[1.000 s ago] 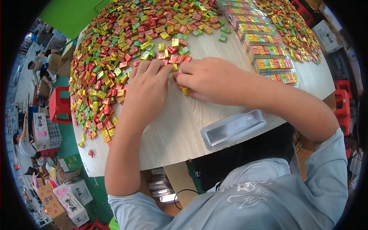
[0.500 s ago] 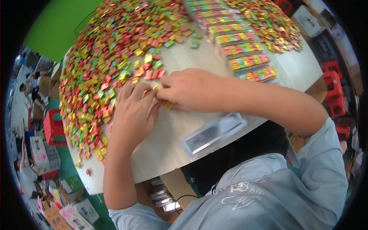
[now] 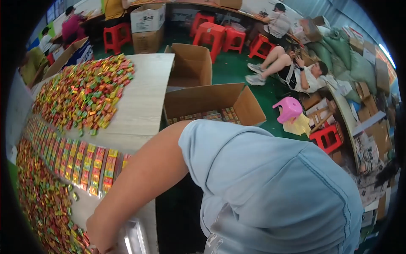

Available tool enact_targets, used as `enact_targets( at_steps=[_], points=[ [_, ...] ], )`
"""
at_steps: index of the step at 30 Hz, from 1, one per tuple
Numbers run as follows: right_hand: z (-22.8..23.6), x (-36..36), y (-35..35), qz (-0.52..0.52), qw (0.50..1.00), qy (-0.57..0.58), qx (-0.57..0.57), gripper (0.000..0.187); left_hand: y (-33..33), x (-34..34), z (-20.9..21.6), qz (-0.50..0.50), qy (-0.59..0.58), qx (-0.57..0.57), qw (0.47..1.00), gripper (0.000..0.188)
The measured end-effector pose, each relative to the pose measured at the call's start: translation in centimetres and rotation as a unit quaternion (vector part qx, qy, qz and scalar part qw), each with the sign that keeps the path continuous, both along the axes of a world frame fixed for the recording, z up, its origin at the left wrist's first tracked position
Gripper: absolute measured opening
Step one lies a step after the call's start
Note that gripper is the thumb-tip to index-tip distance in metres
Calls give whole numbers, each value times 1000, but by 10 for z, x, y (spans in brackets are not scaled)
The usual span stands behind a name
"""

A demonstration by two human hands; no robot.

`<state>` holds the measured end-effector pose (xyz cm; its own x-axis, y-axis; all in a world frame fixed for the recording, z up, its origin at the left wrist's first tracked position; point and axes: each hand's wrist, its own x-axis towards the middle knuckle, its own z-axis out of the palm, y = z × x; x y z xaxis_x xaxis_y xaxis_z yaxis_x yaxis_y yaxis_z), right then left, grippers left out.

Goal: Pack individual candies into plastic containers and then into cardboard boxes.

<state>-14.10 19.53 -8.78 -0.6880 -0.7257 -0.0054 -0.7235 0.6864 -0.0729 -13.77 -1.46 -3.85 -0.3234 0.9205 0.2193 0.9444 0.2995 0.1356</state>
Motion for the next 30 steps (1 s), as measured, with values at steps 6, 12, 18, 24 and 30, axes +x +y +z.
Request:
enact_targets(
  at_steps=[6, 12, 18, 24, 30],
  points=[
    [2, -5, -10, 74, 995, 31, 60, 31, 2, 3, 12, -11, -6, 1, 1000, 34],
    [21, 21, 2, 77, 996, 26, 32, 30, 2, -2, 5, -4, -24, -12, 1000, 30],
    [27, 30, 17, 113, 990, 76, -36, 18, -8, -39, -26, -35, -26, -29, 999, 32],
    [36, 37, 11, 81, 988, 64, -116, 11, -8, -6, -9, 56, -64, 8, 996, 33],
    [51, 45, 14, 24, 994, -12, -111, 15, -17, -11, -3, 56, -94, 12, 994, 26]
  ],
)
